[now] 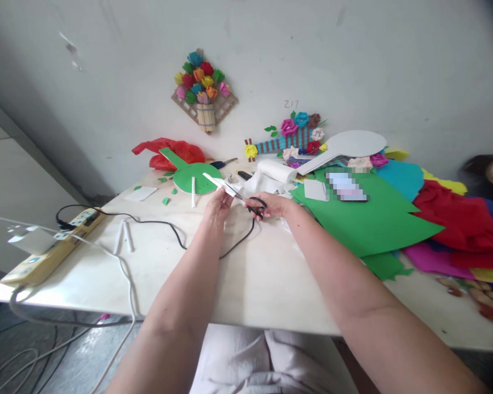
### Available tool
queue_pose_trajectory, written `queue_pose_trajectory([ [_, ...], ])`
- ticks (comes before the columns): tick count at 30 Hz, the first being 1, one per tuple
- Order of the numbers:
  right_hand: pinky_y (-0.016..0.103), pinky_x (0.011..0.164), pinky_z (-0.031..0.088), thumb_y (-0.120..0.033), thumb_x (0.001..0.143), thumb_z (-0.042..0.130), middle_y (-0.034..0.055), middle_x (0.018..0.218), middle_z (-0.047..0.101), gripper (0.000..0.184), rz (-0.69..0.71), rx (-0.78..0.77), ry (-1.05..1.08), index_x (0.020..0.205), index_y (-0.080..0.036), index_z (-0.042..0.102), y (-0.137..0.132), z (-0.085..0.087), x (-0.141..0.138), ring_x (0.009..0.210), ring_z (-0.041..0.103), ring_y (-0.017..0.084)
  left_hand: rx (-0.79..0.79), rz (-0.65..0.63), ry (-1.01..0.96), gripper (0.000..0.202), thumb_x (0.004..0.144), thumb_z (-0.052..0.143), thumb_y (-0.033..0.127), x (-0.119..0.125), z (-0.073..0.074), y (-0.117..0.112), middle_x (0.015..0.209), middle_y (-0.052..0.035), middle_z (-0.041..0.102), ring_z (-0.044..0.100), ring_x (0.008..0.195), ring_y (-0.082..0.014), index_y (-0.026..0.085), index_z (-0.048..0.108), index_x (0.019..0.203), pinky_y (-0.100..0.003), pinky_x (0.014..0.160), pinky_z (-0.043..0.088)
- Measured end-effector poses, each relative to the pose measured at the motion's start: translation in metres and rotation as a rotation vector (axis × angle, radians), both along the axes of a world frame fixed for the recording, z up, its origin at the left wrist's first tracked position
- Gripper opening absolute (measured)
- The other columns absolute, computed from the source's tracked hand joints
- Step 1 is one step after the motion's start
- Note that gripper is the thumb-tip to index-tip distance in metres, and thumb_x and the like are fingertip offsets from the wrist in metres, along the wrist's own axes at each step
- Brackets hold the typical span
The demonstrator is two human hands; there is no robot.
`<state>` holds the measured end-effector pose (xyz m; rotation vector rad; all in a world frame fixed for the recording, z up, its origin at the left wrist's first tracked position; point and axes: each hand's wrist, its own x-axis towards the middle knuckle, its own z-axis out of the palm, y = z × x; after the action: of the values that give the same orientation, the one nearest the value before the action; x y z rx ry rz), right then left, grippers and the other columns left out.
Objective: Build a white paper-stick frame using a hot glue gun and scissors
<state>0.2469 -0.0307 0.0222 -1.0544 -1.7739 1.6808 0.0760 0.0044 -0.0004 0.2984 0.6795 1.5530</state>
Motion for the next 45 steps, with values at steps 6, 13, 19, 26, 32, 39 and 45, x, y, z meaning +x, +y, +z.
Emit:
queue_pose_trajectory([
  [6,0.014,0.025,0.019,-0.044,0.077,0.061,-0.0022,0.055,0.055,0.034,-0.004,-0.002,0.005,0.084,-0.013,0.051,0.003,-0.003,-0.001,0.036,0.049,0.005,-0.02,-0.002,0.016,0.01,0.079,0.055,0.007,0.001,0.003,-0.001,0.064,-0.0016,0.064,0.063,0.058,-0.01,0.012,0.061,0.085,-0.024,0.071,0.054],
  [13,0.013,0.025,0.022,-0.042,0.077,0.062,-0.0026,0.056,0.054,0.031,0.012,0.003,0.016,0.081,-0.014,0.049,0.007,-0.008,0.001,0.037,0.049,0.005,-0.018,-0.011,0.017,0.011,0.08,0.054,0.007,0.002,0.004,-0.002,0.063,-0.0019,0.065,0.063,0.057,-0.0108,0.012,0.061,0.087,-0.025,0.069,0.054],
  [19,0.013,0.024,0.022,-0.043,0.077,0.063,-0.0026,0.056,0.054,0.032,0.015,0.024,0.023,0.079,-0.015,0.047,0.008,-0.01,0.0,0.037,0.048,0.005,-0.024,-0.005,0.034,0.008,0.08,0.054,0.009,0.001,0.005,-0.001,0.063,-0.0011,0.064,0.062,0.058,-0.0103,0.013,0.061,0.084,-0.025,0.07,0.054],
  [26,0.013,0.025,0.022,-0.041,0.078,0.062,-0.0029,0.056,0.055,0.03,0.008,0.022,0.011,0.081,-0.015,0.048,0.009,-0.009,0.0,0.037,0.049,0.005,-0.011,-0.009,0.065,0.007,0.08,0.053,0.009,0.0,0.004,-0.001,0.062,-0.0008,0.062,0.061,0.055,-0.0097,0.012,0.058,0.077,-0.025,0.067,0.054],
  [32,0.013,0.024,0.022,-0.041,0.077,0.063,-0.0029,0.055,0.056,0.031,0.008,0.016,0.005,0.081,-0.015,0.048,0.012,-0.012,0.002,0.036,0.049,0.005,0.049,-0.032,0.111,0.005,0.078,0.055,0.008,-0.003,-0.002,0.003,0.061,-0.0015,0.062,0.061,0.053,-0.0098,0.011,0.058,0.079,-0.026,0.065,0.055],
  [39,0.013,0.025,0.022,-0.043,0.076,0.063,-0.0032,0.056,0.055,0.032,-0.007,0.031,-0.015,0.08,-0.015,0.049,0.012,-0.013,0.001,0.036,0.049,0.005,0.075,-0.045,0.132,0.006,0.077,0.056,0.008,-0.005,-0.003,0.001,0.065,-0.0026,0.064,0.063,0.059,-0.0111,0.012,0.059,0.081,-0.028,0.07,0.055],
  [45,0.013,0.024,0.023,-0.04,0.075,0.065,-0.0032,0.057,0.055,0.031,-0.005,0.035,-0.019,0.08,-0.015,0.048,0.01,-0.011,-0.001,0.037,0.05,0.005,0.09,-0.042,0.14,0.004,0.077,0.056,0.009,-0.005,-0.003,0.002,0.063,-0.0022,0.063,0.063,0.058,-0.0114,0.012,0.058,0.079,-0.032,0.074,0.055],
])
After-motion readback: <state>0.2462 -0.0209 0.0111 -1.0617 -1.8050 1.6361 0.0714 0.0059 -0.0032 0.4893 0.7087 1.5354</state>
